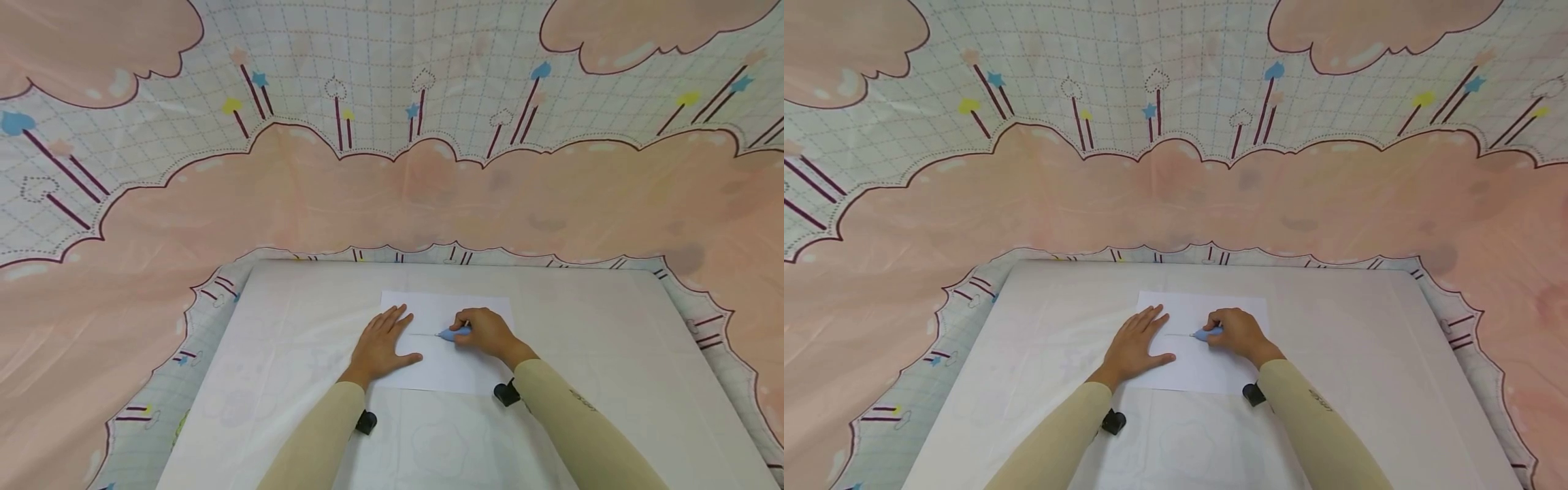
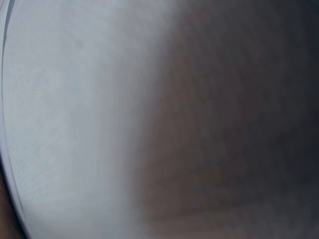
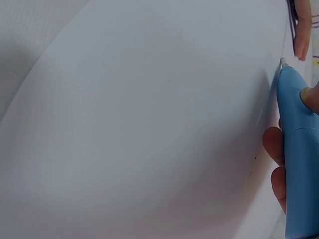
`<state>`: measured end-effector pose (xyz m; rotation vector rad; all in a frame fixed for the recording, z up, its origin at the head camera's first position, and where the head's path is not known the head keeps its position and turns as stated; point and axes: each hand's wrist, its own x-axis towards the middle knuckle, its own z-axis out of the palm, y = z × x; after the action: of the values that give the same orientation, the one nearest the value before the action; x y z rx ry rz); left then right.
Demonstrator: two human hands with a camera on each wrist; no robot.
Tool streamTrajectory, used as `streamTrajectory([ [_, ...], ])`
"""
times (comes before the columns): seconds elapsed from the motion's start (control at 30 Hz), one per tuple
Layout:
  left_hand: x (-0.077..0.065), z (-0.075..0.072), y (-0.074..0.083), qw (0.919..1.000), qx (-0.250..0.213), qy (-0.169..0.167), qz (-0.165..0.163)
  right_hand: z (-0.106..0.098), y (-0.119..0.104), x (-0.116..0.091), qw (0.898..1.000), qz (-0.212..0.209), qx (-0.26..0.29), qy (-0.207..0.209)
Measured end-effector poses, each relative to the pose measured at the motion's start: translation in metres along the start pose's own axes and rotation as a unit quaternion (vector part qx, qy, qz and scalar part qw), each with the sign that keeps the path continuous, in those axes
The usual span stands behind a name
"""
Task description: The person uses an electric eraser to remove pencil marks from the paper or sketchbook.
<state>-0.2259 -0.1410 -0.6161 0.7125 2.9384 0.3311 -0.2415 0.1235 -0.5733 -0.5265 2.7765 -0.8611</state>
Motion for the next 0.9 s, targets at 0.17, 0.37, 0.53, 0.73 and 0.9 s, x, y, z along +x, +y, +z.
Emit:
streamTrajectory([
  [0.17,0.000,0.000,-0.001,1.0000,0.001,-0.001,0.003,0.004,-0.001,0.002,1.000,-0.012,-0.001,0.003],
  [0.37,-0.001,0.000,-0.001,1.0000,0.002,-0.005,0.004,0.007,-0.004,0.003,1.000,-0.021,-0.003,0.010],
  [0.53,-0.002,-0.001,-0.001,1.0000,0.003,-0.007,0.003,0.008,-0.007,0.003,1.000,-0.020,0.002,0.006],
  [0.73,-0.001,0.001,-0.001,0.9999,0.009,-0.007,0.002,0.009,-0.010,0.005,1.000,-0.026,0.004,0.000],
  [0.9,-0.001,0.001,-0.002,0.9999,0.008,-0.006,0.003,0.010,-0.012,0.006,1.000,-0.023,0.004,0.001],
])
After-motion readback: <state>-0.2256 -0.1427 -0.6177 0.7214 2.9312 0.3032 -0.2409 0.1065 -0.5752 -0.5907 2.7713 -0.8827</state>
